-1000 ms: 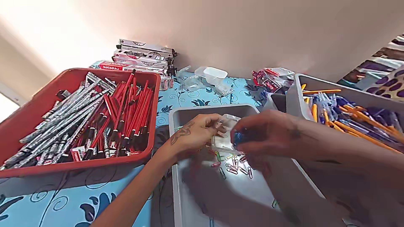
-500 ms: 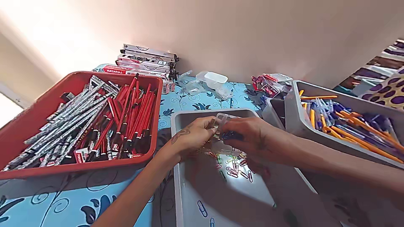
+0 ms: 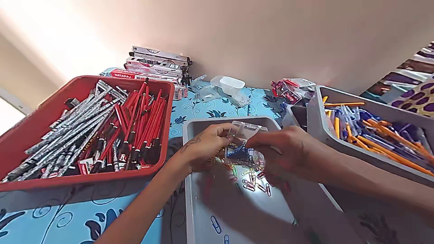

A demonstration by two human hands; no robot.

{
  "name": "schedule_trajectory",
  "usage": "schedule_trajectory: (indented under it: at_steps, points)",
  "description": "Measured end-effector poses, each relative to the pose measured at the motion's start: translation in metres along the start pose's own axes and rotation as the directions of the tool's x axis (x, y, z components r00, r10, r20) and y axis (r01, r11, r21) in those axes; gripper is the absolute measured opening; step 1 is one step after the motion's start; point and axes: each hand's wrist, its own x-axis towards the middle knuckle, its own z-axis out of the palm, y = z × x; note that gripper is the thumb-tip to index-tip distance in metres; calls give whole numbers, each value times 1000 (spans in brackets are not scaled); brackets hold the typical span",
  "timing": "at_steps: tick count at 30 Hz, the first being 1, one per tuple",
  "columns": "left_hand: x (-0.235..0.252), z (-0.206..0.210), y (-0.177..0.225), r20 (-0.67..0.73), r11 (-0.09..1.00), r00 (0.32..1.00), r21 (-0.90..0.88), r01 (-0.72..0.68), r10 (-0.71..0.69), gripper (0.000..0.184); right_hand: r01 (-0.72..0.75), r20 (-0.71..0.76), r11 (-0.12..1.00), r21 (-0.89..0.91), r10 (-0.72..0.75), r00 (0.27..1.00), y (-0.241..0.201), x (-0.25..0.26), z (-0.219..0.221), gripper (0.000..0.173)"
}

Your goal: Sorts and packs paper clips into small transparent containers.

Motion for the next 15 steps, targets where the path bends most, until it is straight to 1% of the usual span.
schedule_trajectory:
  at_steps: [2, 5, 7, 9, 11, 13, 15]
  points:
    - [0, -1, -2, 3, 1000, 1000, 9, -12, 12, 29, 27, 23, 997, -70, -25, 999, 1, -4, 2, 22]
    - [-1, 0, -1, -7, 999, 999, 13, -34, 34, 27, 44, -47, 989, -138, -51, 998, -2, -5, 7, 23]
    - [-2, 1, 2, -27, 1000, 1000, 27, -14, 15, 27, 45, -36, 980, -194, -53, 998, -4, -6, 10, 29]
    - [-1, 1, 1, -33, 999, 999, 35, -10, 12, 28, 52, 13, 984, -169, -51, 999, -3, -9, 14, 33]
    - [-1, 0, 1, -29, 999, 1000, 38, -7, 8, 26, 36, -21, 994, -100, -38, 999, -2, -13, 17, 36]
    - [-2, 1, 1, -39, 999, 999, 43, -10, 12, 27, 38, -86, 992, -122, -48, 995, -3, -14, 14, 34]
    - [-4, 2, 3, -36, 998, 999, 62, -7, 10, 27, 55, -86, 983, -175, -71, 994, -4, -14, 11, 38]
